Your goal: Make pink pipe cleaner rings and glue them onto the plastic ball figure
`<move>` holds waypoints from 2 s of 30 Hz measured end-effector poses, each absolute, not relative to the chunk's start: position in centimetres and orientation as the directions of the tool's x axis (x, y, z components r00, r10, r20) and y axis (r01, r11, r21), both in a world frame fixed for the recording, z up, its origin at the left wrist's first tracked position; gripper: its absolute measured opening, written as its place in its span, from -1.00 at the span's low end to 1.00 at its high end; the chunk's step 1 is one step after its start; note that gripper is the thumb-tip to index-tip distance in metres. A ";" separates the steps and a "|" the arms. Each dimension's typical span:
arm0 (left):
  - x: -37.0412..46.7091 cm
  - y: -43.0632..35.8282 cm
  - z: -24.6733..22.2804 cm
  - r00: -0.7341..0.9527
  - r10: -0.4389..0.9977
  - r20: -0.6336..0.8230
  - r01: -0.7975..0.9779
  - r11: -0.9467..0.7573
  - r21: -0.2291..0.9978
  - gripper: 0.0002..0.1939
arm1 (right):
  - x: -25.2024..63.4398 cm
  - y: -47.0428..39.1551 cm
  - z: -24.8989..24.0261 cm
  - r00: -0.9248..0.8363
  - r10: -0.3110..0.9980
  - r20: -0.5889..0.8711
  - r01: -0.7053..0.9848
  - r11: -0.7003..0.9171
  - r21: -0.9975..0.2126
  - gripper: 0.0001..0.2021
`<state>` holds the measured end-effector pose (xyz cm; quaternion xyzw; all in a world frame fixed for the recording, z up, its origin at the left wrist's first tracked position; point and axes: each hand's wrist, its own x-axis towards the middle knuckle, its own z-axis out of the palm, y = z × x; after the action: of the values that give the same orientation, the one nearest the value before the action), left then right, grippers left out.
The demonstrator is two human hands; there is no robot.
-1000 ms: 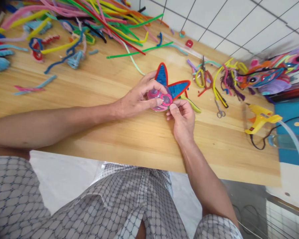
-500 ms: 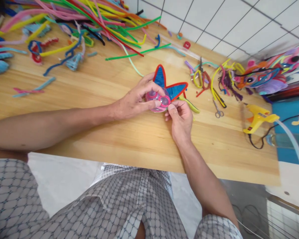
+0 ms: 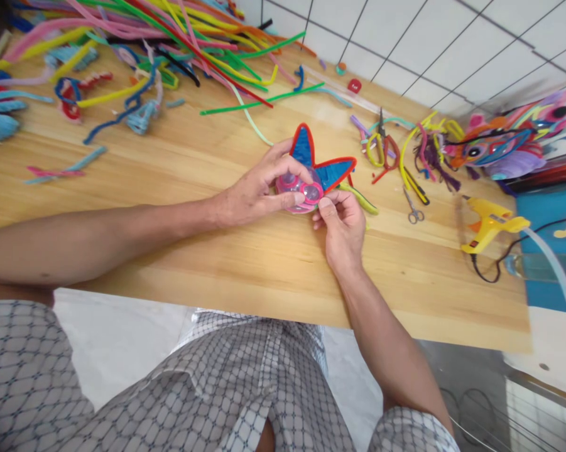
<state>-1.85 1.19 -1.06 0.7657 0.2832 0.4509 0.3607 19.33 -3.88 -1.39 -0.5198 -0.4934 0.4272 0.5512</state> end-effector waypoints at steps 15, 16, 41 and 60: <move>-1.9 1.5 -1.4 0.439 0.753 0.490 0.087 -0.578 0.811 -0.61 | 19.4 -3.9 -1.2 0.138 0.986 0.099 0.042 0.094 -0.995 -0.61; -1.9 1.5 -1.5 0.435 0.750 0.498 0.078 -0.582 0.809 -0.61 | 19.3 -3.9 -1.2 0.137 0.986 0.100 0.044 0.095 -0.995 -0.62; -1.6 1.2 -1.8 0.380 0.822 0.425 0.066 -0.482 0.874 -0.55 | 19.5 -3.6 -0.7 0.106 0.994 0.009 -0.061 0.015 -0.998 -0.65; -1.0 0.9 -0.5 0.406 0.913 0.038 -0.088 -0.003 0.996 -0.31 | 20.1 -3.3 0.5 0.011 0.997 -0.078 -0.005 -0.078 -0.997 -0.74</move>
<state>-0.97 0.86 -0.55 0.5764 0.3579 0.4112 0.6088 20.06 -3.31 0.47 -0.5206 -0.4762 0.5175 0.4841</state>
